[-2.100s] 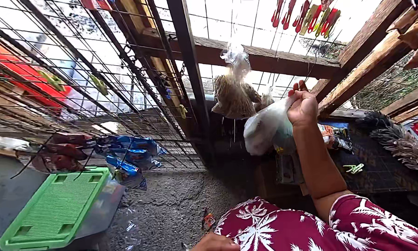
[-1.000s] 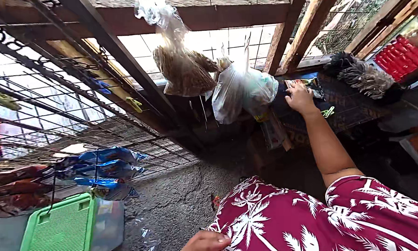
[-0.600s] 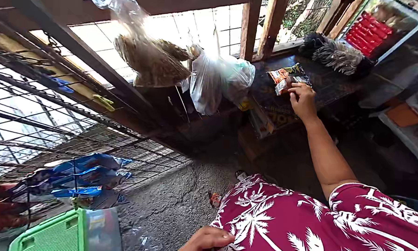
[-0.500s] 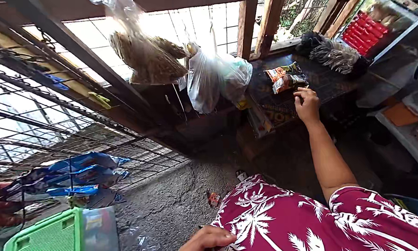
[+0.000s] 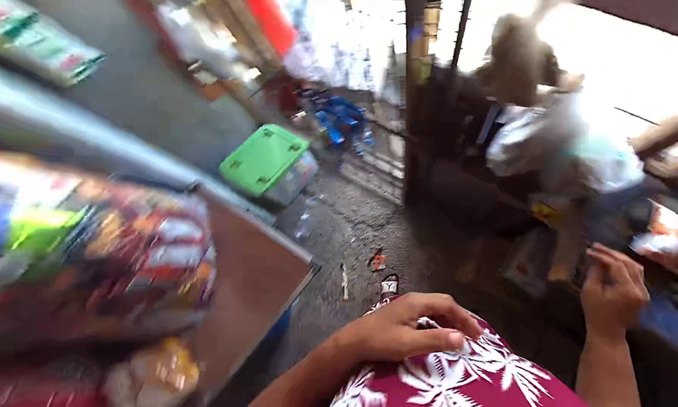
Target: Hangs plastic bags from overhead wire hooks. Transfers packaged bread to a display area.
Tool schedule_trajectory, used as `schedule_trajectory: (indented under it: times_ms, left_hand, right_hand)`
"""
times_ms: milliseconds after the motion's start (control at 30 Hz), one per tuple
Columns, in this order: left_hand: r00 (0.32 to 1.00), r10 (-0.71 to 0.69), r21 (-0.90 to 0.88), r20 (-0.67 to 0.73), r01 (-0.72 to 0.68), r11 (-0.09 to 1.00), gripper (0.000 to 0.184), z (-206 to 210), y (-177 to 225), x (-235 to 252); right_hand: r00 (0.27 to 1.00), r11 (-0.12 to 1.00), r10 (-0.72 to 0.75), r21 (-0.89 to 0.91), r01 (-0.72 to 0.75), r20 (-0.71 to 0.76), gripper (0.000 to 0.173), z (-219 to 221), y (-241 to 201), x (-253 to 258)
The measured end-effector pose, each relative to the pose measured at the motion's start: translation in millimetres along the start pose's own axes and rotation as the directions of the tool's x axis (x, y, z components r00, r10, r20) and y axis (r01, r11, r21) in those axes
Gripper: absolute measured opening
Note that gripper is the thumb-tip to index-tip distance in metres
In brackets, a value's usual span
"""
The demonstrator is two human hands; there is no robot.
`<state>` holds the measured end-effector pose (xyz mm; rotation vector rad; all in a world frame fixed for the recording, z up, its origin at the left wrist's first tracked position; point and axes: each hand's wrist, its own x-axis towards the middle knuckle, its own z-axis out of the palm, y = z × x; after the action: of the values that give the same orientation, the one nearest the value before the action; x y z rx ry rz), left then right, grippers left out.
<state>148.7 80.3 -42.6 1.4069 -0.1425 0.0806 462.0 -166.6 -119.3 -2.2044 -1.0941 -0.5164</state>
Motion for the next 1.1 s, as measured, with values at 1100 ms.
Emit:
schedule_trajectory:
  times_ms: [1100]
  left_hand:
    - [-0.140,-0.307,-0.296,-0.941,-0.093,0.951,0.036,206,-51,-460]
  right_hand:
    - [-0.493,0.489,-0.753,0.872,0.025,0.436,0.037,161,-488,-241]
